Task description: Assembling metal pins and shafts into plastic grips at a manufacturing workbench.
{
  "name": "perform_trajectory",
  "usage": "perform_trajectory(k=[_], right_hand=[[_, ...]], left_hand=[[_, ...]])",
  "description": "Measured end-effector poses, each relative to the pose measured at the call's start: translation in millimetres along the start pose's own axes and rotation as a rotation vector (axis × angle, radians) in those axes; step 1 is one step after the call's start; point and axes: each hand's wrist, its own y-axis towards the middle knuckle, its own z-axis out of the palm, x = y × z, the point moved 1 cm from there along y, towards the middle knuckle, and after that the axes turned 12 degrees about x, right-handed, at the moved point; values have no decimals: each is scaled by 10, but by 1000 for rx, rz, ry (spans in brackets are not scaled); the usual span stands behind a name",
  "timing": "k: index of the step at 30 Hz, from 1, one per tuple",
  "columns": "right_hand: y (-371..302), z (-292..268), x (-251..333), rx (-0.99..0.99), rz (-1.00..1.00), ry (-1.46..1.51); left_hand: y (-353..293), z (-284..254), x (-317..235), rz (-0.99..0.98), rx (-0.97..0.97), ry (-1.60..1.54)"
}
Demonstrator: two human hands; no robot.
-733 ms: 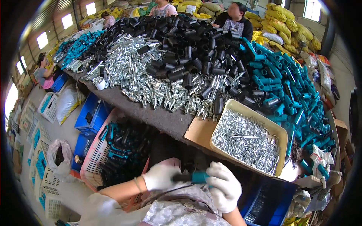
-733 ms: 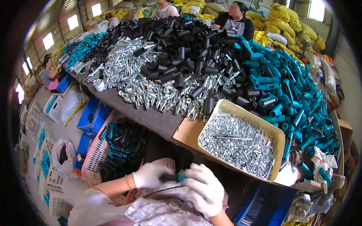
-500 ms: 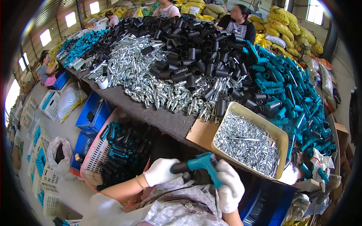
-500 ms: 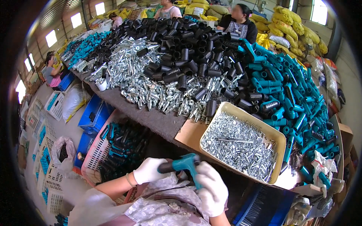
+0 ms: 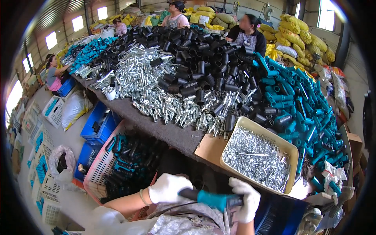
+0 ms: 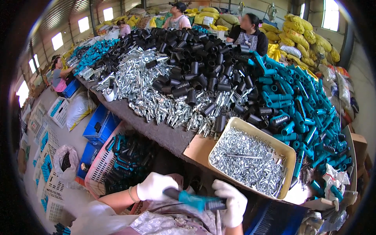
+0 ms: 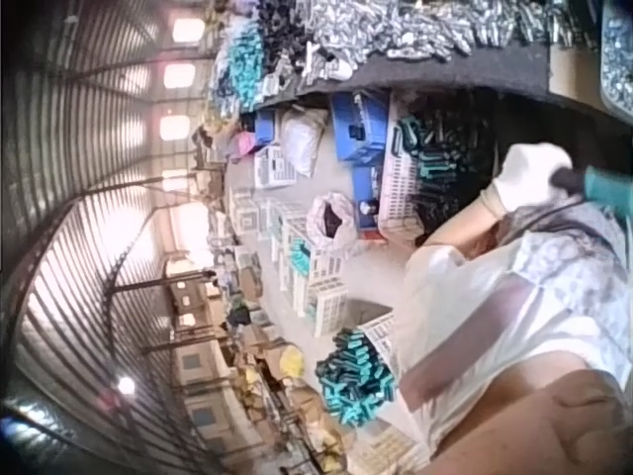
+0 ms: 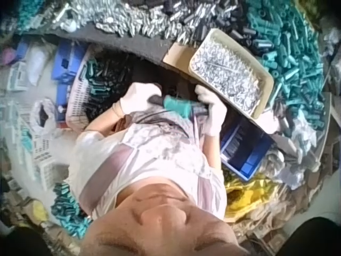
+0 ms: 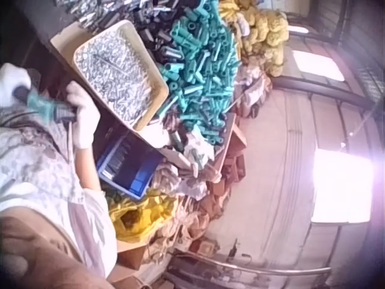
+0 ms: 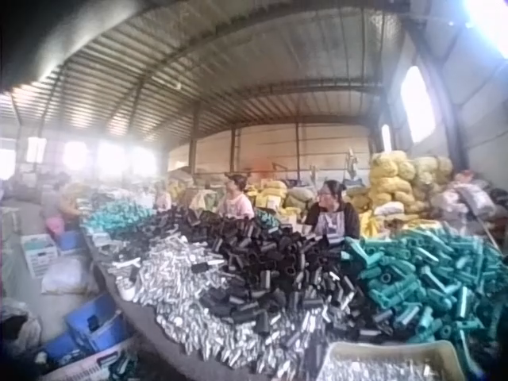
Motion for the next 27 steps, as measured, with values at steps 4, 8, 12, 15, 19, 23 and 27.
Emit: perform_trajectory(k=[4, 8, 12, 15, 19, 23, 27], right_hand=[[39, 286, 23, 102, -327, -79], [110, 7, 98, 151, 151, -298], [47, 34, -307, 507, 395, -866], [19, 147, -500, 882, 404, -529], [-122, 246, -548, 541, 620, -7], [-235, -182, -574, 263, 677, -73], [-36, -176, -51, 74, 633, -7]], left_hand=[[-85, 389, 368, -100, 220, -136], [-50, 220, 101, -306, 704, -88], [139, 91, 0, 35, 553, 430], [435, -37, -229, 126, 622, 362], [756, -89, -241, 297, 490, 582], [1095, -549, 205, 69, 2, 641], [1008, -774, 1018, -482, -176, 489]])
